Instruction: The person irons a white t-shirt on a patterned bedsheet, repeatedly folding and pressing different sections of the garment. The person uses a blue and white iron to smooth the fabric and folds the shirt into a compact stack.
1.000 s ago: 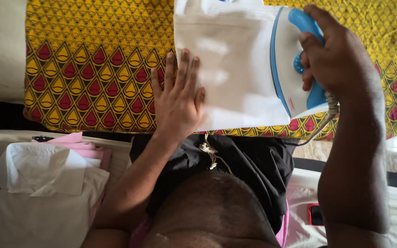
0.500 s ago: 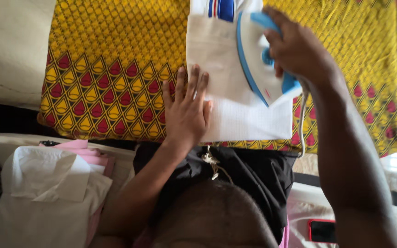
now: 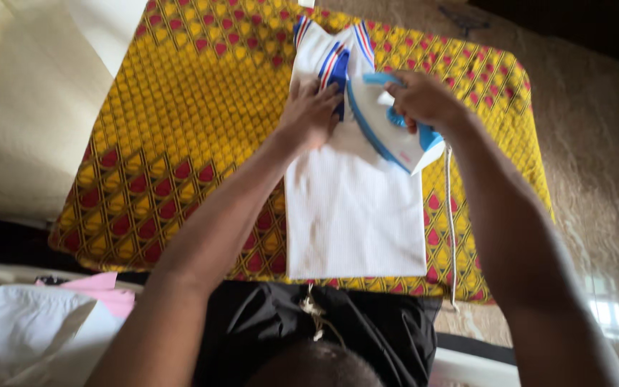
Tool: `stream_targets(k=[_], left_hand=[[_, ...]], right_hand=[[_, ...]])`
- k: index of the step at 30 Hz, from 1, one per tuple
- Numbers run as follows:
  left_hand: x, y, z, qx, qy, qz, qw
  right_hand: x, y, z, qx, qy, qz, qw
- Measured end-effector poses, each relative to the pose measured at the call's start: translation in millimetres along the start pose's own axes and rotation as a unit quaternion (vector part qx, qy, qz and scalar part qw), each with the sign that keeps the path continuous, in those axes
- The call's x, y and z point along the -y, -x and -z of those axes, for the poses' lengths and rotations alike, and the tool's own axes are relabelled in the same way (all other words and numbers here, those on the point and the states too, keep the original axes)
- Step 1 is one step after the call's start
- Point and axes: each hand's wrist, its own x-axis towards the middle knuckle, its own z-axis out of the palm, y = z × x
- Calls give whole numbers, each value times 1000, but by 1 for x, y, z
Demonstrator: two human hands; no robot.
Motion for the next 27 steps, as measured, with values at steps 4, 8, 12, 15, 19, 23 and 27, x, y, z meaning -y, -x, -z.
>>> stream_targets(k=[4, 8, 12, 15, 19, 23, 27], left_hand=[[6, 3, -11, 12, 25, 19, 999], [3, 8, -13, 26, 19, 44, 999], [-3, 3, -12, 28, 15, 60, 998], [-7, 6, -9, 36, 21, 59, 997], [-3, 3, -7, 52, 35, 64, 996], [-3, 0, -13, 44, 41, 60, 996], [-2, -1, -17, 40, 29, 59, 997]], right_hand=[[-1, -33, 0, 2, 38, 3, 999], [2, -32, -2, -29, 91, -5, 995], [2, -34, 0, -25, 94, -9, 995], [-3, -39, 0, -40, 99, 1, 994], [-1, -60, 7, -21, 129, 28, 991], [3, -71, 7, -54, 88, 2, 995], [6, -79, 2, -84, 110, -24, 990]])
